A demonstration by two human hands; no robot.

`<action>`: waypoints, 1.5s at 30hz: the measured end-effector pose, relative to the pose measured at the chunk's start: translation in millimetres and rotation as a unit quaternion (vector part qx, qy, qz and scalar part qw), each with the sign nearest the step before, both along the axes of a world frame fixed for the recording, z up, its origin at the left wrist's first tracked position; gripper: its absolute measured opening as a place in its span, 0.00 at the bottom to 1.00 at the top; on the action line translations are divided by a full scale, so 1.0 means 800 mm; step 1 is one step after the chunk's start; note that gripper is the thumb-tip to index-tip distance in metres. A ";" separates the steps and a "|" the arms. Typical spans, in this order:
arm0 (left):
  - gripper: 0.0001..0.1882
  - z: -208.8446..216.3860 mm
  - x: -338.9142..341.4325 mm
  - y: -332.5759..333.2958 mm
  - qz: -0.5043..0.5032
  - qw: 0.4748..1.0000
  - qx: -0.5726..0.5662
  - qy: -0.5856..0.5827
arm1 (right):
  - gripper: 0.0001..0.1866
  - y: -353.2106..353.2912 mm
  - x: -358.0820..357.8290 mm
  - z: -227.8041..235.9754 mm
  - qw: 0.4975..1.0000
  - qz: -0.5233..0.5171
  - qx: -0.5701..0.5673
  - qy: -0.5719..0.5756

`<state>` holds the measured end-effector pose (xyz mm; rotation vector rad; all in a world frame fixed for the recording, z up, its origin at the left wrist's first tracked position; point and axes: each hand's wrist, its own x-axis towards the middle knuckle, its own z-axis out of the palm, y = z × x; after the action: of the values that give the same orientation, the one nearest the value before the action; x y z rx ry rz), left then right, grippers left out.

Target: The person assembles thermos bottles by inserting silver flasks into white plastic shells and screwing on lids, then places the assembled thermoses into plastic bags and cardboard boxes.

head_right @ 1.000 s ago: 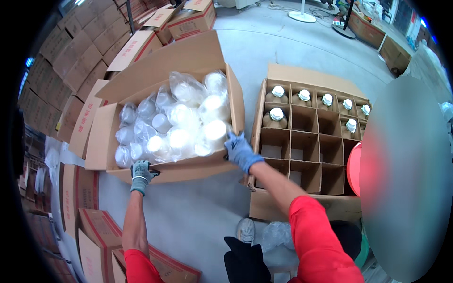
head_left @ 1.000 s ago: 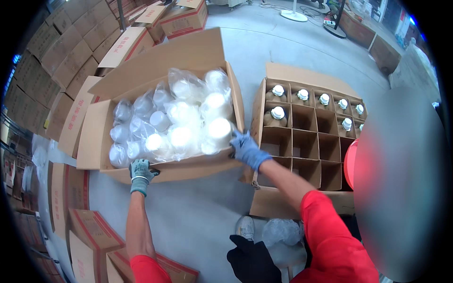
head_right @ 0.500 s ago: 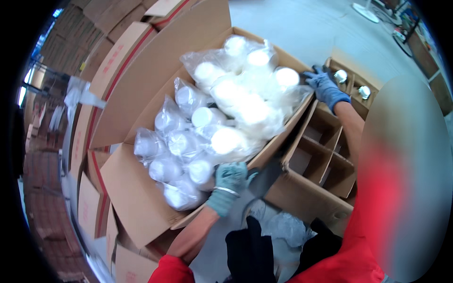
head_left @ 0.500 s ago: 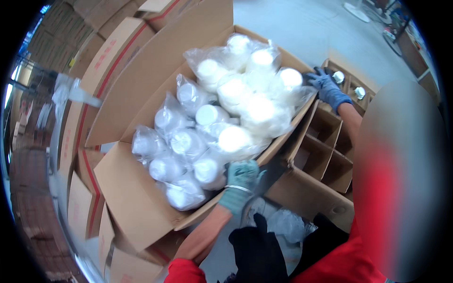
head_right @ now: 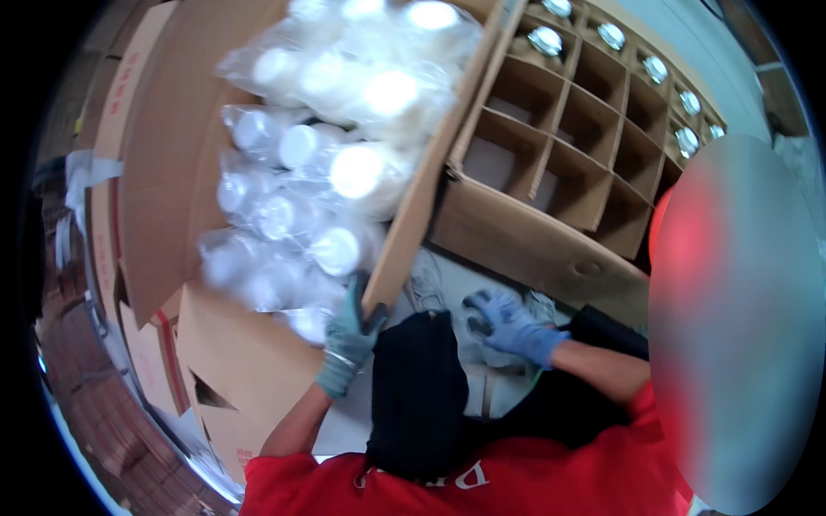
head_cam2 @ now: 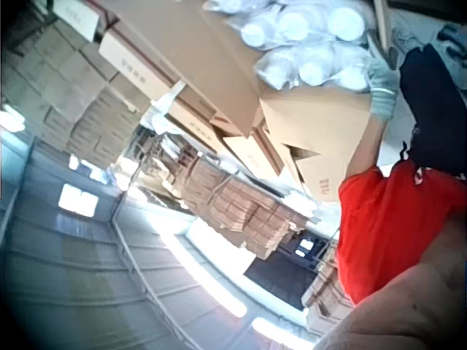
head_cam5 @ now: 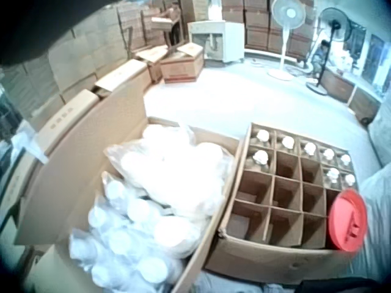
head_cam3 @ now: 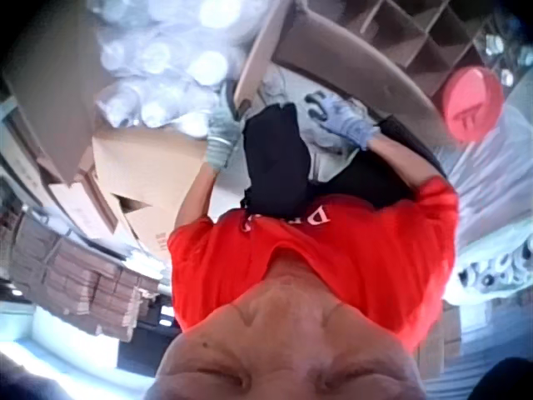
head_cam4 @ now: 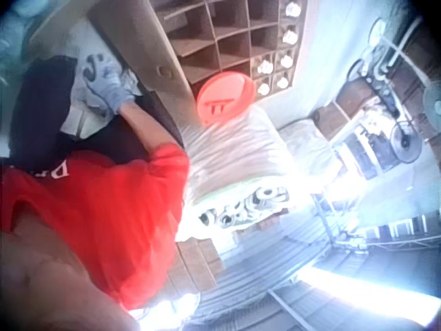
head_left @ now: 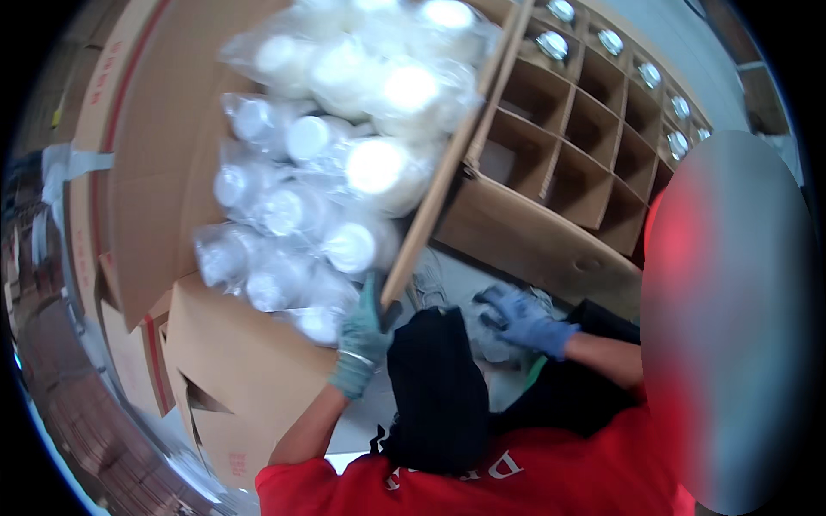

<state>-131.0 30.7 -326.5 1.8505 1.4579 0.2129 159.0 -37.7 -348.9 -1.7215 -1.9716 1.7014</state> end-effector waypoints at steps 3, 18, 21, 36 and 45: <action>0.30 0.002 0.012 0.003 -0.003 0.998 -0.001 0.055 | 0.36 -0.119 -0.055 -0.097 0.928 0.171 -0.319 0.086; 0.30 0.007 0.017 0.017 -0.014 0.999 -0.030 0.042 | 0.32 -0.236 -0.164 -0.105 0.915 -0.310 -0.259 0.016; 0.29 -0.002 0.011 0.007 -0.023 0.999 -0.012 0.042 | 0.30 -0.269 -0.166 -0.079 0.902 -0.282 -0.318 0.070; 0.26 -0.024 -0.003 -0.018 -0.015 0.985 0.037 0.166 | 0.23 -0.120 -0.025 -0.033 0.967 -0.243 0.074 0.014; 0.23 0.057 -0.031 0.020 -0.167 0.971 0.001 0.171 | 0.15 -0.017 0.078 0.231 0.844 -0.263 0.449 -0.131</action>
<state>-155.8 46.5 -280.8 2.1760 1.3325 -0.2822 221.2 -51.6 -164.1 -1.8397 -1.6682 0.2671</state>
